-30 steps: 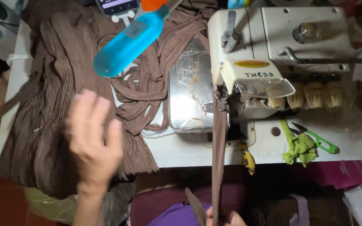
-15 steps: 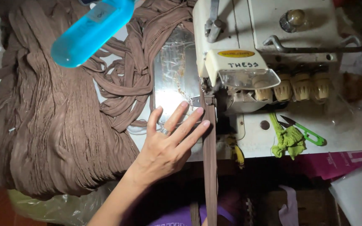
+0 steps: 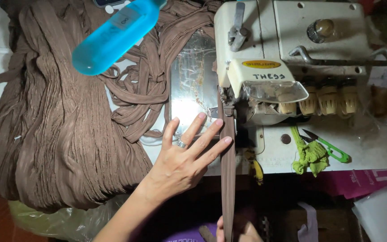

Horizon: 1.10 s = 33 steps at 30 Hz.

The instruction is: The person is using an overlock sewing machine to finish the edges of long brown fabric strips, while also interacting with a smartphone.

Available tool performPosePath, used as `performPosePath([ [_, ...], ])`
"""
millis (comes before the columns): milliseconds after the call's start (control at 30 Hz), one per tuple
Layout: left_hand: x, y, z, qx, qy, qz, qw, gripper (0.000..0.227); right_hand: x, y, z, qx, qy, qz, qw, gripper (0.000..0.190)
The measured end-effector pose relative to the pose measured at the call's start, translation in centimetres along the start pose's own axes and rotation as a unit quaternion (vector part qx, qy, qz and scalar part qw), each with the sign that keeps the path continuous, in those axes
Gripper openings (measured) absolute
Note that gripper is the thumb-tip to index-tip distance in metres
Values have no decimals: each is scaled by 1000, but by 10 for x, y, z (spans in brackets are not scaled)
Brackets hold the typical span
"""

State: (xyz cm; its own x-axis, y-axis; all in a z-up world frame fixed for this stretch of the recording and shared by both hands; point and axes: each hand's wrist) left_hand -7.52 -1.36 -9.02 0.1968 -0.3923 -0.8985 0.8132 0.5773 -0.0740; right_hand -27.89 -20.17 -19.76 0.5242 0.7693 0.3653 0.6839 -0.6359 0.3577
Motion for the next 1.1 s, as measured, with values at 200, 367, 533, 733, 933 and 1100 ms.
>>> performPosePath([
  [200, -1, 0, 1, -1, -3, 0, 1000, 46, -1, 18, 15, -96, 211, -16, 973, 22],
  [367, -3, 1, 3, -1, -5, 10, 1000, 48, 18, 32, 10, -83, 188, -13, 978, 22],
  [533, -3, 1, 3, -2, 4, 26, 1000, 50, 45, 45, 7, -140, 136, -5, 981, 23],
  [733, -3, 2, 3, -4, 7, 21, 1000, 50, 56, 59, 15, -250, 152, -60, 954, 22],
  [933, -4, 4, 3, 3, -2, 21, 1000, 48, 60, 70, 25, -264, 150, -52, 951, 29],
  [1100, -4, 5, 3, 14, 1, 2, 1000, 47, 74, 86, 28, -333, 201, -35, 920, 20],
])
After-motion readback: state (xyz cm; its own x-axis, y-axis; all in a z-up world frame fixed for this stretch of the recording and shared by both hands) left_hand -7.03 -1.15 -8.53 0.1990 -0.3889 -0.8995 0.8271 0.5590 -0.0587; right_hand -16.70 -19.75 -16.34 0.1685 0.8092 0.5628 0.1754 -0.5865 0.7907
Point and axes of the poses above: each hand's wrist, its own z-axis towards the middle knuckle, its own x-axis out of the palm, y = z × x, and after that the axes turned 3 degrees about y, right-handed
